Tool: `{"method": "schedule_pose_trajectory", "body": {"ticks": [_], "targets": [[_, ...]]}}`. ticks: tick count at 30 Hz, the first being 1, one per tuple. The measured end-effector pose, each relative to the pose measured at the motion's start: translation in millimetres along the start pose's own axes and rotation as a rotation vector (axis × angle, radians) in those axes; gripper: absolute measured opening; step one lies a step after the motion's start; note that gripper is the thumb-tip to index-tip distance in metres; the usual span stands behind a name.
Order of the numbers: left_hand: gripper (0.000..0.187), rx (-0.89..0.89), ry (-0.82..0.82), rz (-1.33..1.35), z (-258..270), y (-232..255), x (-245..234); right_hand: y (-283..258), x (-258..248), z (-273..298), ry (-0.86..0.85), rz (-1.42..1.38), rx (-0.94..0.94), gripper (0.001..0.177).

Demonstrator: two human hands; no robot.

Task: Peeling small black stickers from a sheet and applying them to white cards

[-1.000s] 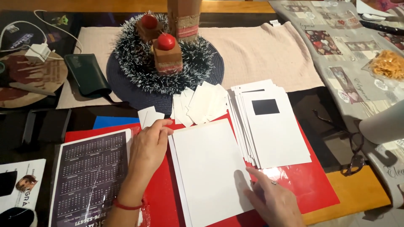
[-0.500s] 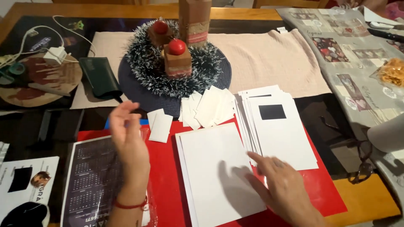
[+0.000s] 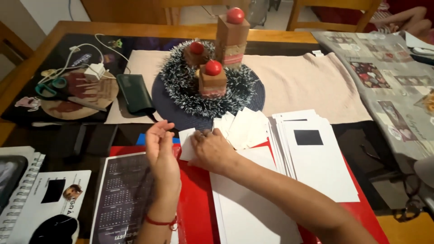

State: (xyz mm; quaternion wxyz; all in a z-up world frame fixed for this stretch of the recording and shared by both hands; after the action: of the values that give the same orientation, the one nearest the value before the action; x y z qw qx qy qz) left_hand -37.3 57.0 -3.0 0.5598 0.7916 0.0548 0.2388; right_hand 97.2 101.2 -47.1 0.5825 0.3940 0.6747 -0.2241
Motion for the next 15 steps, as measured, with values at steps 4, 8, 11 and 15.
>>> {"method": "schedule_pose_trajectory", "body": {"ticks": [4, 8, 11, 15], "targets": [[0.025, 0.001, -0.009, -0.019, 0.2, -0.8, 1.5, -1.8, 26.5, 3.0, -0.035, 0.008, -0.028, 0.072], [0.024, -0.016, -0.026, -0.035, 0.8, -4.5, 1.8, -10.4, 32.5, 10.6, 0.264, 0.053, -0.227, 0.046], [0.024, -0.024, -0.036, -0.036, 3.5, -5.0, 1.4, -15.3, 38.2, 12.9, 0.319, 0.06, -0.298, 0.026], [0.023, -0.033, -0.043, -0.042, 4.4, -5.1, 1.9, -25.3, 25.9, 15.4, 0.286, 0.071, -0.284, 0.011]]}}
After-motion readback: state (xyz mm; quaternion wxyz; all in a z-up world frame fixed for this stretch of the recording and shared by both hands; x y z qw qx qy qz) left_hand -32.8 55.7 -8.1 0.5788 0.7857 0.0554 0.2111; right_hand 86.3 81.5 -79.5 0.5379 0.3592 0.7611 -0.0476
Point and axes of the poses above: each hand's wrist, its own z-axis away from the middle knuckle, its own x-axis out of the palm, y = z × x, the point moved 4 cm from there along -z, towards the middle knuckle, and after that the axes turned 3 degrees about x, right-handed, at the moved point
